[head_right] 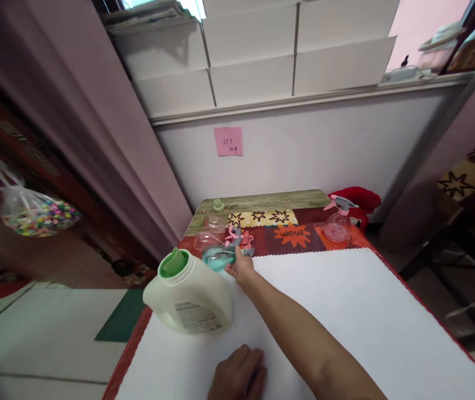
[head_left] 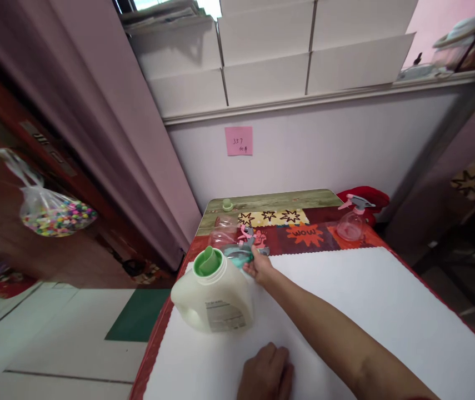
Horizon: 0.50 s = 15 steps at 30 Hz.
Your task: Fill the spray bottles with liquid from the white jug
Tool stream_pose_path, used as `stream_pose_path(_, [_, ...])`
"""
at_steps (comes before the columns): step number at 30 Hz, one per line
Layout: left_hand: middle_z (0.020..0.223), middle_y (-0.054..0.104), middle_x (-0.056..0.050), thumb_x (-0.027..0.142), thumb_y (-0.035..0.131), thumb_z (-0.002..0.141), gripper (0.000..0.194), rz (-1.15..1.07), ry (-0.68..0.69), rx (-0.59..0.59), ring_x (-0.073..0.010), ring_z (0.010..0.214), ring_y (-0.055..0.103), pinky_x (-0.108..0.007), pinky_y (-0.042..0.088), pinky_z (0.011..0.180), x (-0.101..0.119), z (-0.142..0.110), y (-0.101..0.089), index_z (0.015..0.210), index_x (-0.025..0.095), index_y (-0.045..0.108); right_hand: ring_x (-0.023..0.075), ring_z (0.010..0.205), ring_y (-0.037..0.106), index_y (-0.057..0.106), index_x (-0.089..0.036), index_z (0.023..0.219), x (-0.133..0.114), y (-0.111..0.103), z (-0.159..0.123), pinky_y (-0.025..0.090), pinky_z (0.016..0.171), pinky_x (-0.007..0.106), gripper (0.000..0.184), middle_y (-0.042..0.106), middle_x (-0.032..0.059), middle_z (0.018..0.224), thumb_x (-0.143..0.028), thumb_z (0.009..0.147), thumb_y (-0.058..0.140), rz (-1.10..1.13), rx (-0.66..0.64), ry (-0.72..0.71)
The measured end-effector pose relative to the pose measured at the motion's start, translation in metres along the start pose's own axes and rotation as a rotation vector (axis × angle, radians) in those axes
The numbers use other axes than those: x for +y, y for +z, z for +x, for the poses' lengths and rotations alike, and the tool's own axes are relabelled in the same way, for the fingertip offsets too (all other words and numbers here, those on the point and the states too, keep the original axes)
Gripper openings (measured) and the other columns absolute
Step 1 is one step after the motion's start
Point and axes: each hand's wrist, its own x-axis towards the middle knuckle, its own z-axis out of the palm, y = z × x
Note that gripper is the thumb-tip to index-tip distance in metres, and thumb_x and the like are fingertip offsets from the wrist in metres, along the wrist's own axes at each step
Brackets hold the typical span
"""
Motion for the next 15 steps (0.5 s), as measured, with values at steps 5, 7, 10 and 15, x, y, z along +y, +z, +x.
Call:
stream_pose_path(5, [0.079, 0.065, 0.0, 0.012, 0.058, 0.086, 0.019, 0.006, 0.003, 0.063, -0.0166, 0.069, 0.067, -0.028, 0.046, 0.054, -0.004, -0.001, 0.01, 0.101, 0.024, 0.056, 0.0164, 0.056, 0.069, 0.058, -0.016, 0.092, 0.013, 0.016, 0.012, 0.063, 0.057, 0.025, 0.025, 0.057, -0.003, 0.062, -0.038, 0.094, 0.071, 0.0, 0.05, 0.024])
stream_pose_path(7, [0.08, 0.065, 0.0, 0.013, 0.058, 0.087, 0.018, -0.002, 0.001, 0.076, -0.0171, 0.069, 0.068, -0.028, 0.047, 0.055, -0.004, -0.001, 0.01, 0.101, 0.024, 0.056, 0.0161, 0.06, 0.071, 0.059, -0.016, 0.092, 0.016, 0.021, 0.017, 0.064, 0.06, 0.024, 0.026, 0.059, -0.0021, 0.065, -0.037, 0.093, 0.074, 0.016, 0.062, 0.021])
stream_pose_path(10, [0.08, 0.066, -0.001, 0.013, 0.057, 0.087, 0.018, -0.022, -0.01, 0.085, -0.0177, 0.069, 0.068, -0.028, 0.048, 0.055, -0.003, -0.002, 0.01, 0.102, 0.024, 0.056, 0.0146, 0.062, 0.072, 0.059, -0.017, 0.092, 0.014, 0.026, 0.025, 0.063, 0.062, 0.021, 0.025, 0.06, -0.0027, 0.066, -0.037, 0.092, 0.074, 0.035, 0.08, 0.005])
stream_pose_path(15, [0.081, 0.067, -0.003, 0.017, 0.058, 0.089, 0.017, -0.033, -0.051, 0.039, -0.0205, 0.07, 0.069, -0.03, 0.049, 0.056, -0.002, -0.005, 0.012, 0.103, 0.025, 0.057, 0.0131, 0.067, 0.073, 0.059, -0.018, 0.088, 0.007, 0.035, 0.027, 0.063, 0.063, 0.018, 0.014, 0.064, -0.0009, 0.067, -0.025, 0.095, 0.069, 0.024, 0.052, -0.028])
